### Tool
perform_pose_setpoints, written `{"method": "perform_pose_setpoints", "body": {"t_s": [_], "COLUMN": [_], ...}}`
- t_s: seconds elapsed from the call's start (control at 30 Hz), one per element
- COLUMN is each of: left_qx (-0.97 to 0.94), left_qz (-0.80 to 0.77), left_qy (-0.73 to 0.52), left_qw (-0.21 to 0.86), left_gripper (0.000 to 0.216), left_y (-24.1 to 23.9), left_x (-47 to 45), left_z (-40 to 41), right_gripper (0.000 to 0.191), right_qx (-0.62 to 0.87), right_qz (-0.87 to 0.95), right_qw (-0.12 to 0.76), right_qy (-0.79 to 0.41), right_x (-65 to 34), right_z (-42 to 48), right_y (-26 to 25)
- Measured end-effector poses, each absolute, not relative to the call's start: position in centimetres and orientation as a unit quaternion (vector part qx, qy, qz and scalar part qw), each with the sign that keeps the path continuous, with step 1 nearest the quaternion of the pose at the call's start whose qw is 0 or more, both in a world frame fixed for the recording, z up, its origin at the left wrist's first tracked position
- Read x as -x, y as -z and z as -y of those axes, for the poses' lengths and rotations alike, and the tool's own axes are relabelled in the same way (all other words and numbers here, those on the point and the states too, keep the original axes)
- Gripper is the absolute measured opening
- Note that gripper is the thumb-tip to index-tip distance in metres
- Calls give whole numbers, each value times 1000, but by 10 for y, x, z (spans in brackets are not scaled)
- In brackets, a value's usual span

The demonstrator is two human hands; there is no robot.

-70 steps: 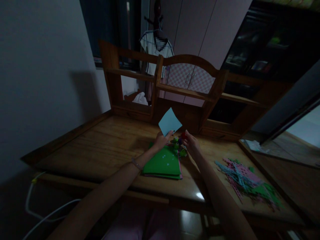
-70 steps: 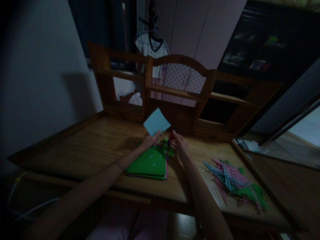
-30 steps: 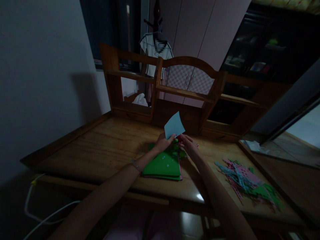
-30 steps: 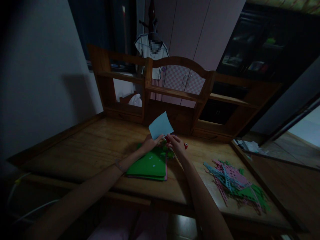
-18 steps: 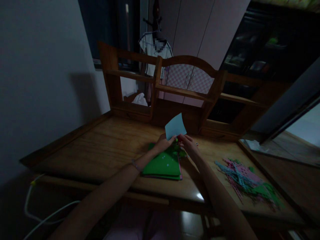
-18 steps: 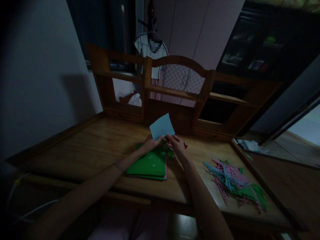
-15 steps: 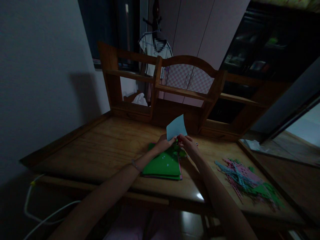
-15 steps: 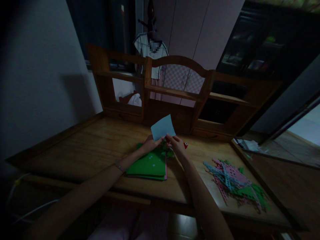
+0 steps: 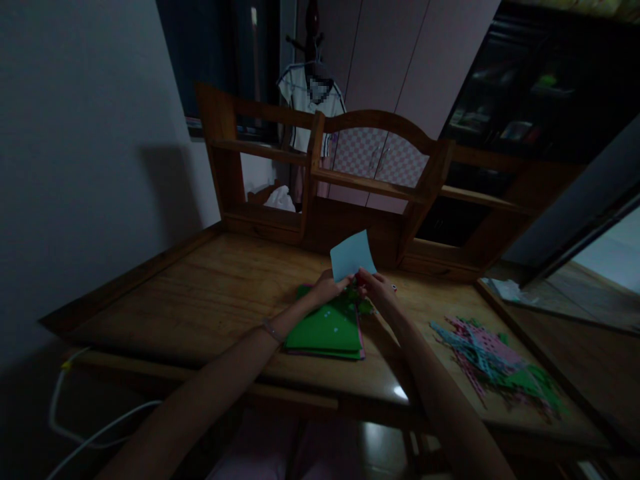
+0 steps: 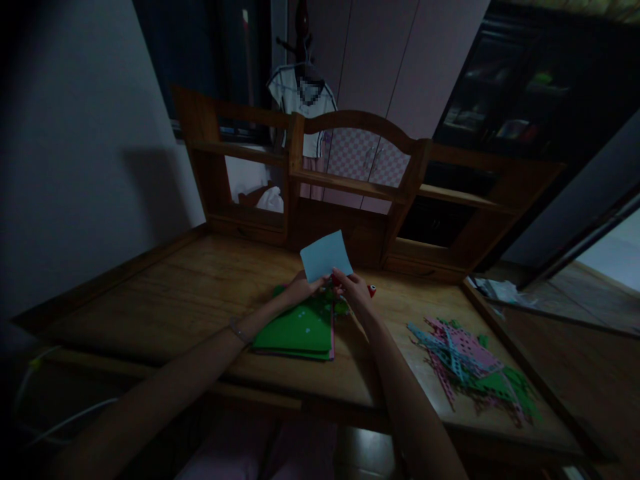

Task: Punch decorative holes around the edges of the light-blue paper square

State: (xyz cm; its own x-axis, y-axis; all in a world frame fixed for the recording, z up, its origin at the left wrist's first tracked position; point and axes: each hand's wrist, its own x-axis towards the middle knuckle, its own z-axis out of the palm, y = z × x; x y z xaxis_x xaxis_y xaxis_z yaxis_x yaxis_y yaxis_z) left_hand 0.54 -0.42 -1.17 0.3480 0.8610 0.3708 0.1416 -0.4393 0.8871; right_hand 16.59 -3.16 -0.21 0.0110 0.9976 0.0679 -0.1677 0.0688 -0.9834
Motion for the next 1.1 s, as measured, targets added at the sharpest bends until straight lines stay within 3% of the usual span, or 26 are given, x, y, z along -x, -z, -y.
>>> {"method": "perform_pose_setpoints", "body": {"t_s": [0.8, 1.1], "left_qx": [-671, -683], "left_qz": [-325, -339], "left_qy": [-466, -466], "left_qw": [476, 450], "left_gripper": [30, 29], "left_y": [13, 14], "left_x": [-7, -6], "left_z": [4, 1], "right_gripper": [36, 38], "right_qx": [447, 455], "right_qz": [454, 464], "right_qw": [546, 542], "right_qy": [-544, -533], "right_x": [-165, -163], "right_z": [34, 35], "right_y": [-3, -5]}}
